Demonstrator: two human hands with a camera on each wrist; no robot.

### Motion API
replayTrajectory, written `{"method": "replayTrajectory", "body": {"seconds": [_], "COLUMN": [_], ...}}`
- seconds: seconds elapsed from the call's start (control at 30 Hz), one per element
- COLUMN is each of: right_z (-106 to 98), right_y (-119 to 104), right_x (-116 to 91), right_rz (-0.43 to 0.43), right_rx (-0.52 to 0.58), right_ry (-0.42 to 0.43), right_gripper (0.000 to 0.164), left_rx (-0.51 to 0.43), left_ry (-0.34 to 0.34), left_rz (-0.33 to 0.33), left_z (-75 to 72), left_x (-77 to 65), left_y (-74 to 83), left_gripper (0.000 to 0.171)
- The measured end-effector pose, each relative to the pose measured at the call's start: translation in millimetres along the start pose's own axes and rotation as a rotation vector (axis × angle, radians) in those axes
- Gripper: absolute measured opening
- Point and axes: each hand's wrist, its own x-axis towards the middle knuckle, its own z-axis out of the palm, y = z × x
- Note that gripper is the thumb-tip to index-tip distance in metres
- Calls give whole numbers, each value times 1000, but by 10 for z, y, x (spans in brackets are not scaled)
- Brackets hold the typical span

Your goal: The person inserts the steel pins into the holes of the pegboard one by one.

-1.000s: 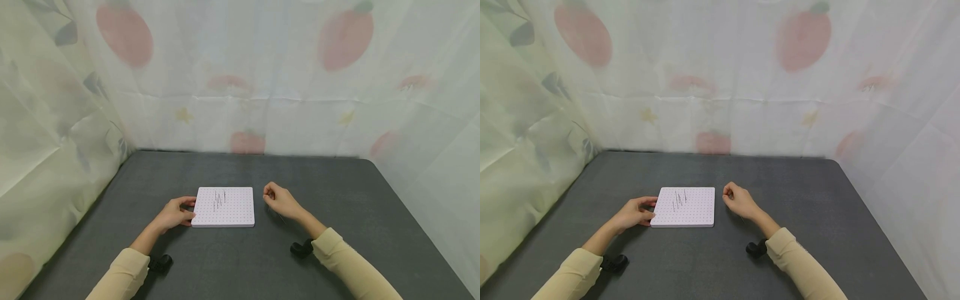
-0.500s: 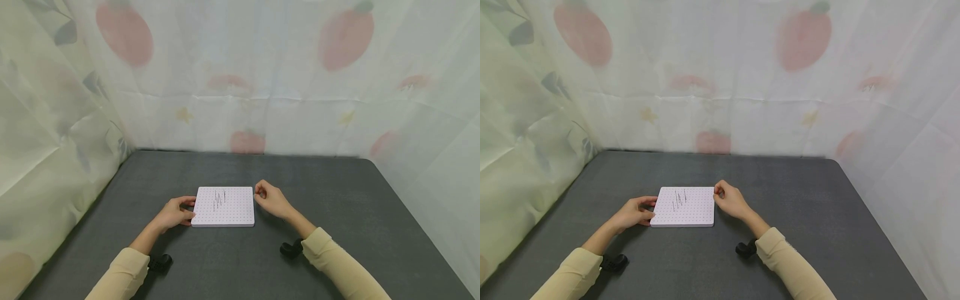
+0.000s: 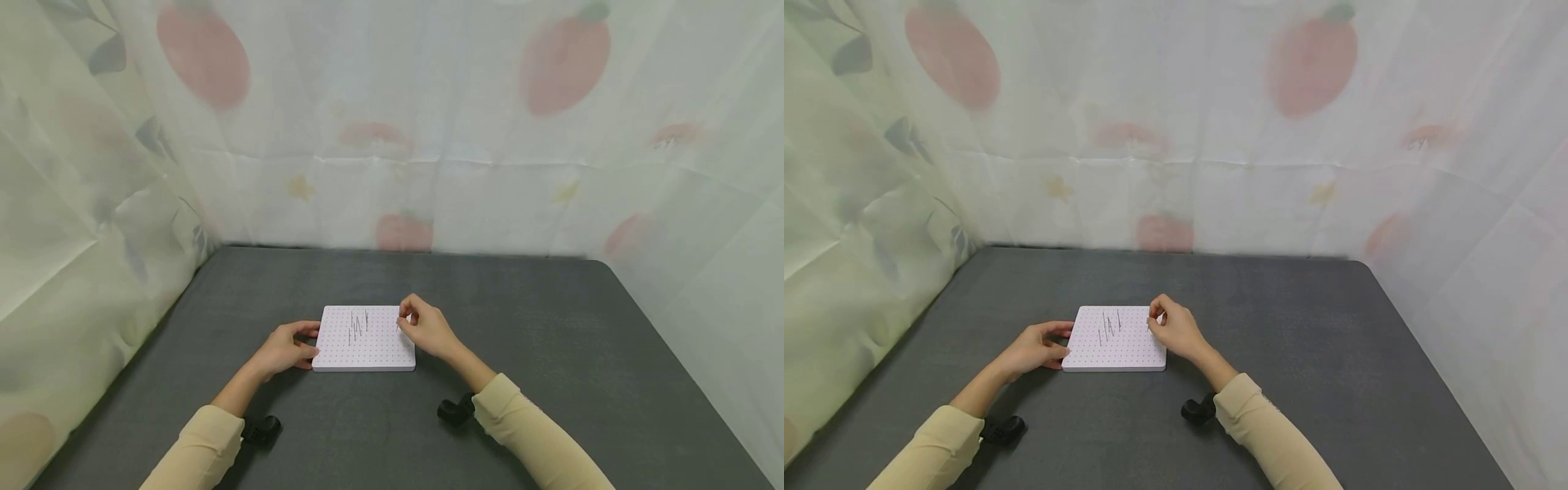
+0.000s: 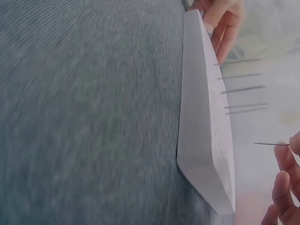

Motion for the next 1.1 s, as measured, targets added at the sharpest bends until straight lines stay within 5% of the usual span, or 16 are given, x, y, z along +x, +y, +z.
{"method": "replayTrajectory", "body": {"seconds": [1.1], "right_z": [427], "right_y": [-131], "right_x": [126], "right_rz": [-98], "right_rx": [-151], "right_ry": [24], "right_gripper": [7], "left_rx": [-12], "left_ry": [-6], "left_rz": [12], "left_z": [-6], "left_x": [-10], "left_y": [-8], "left_gripper": [56]}}
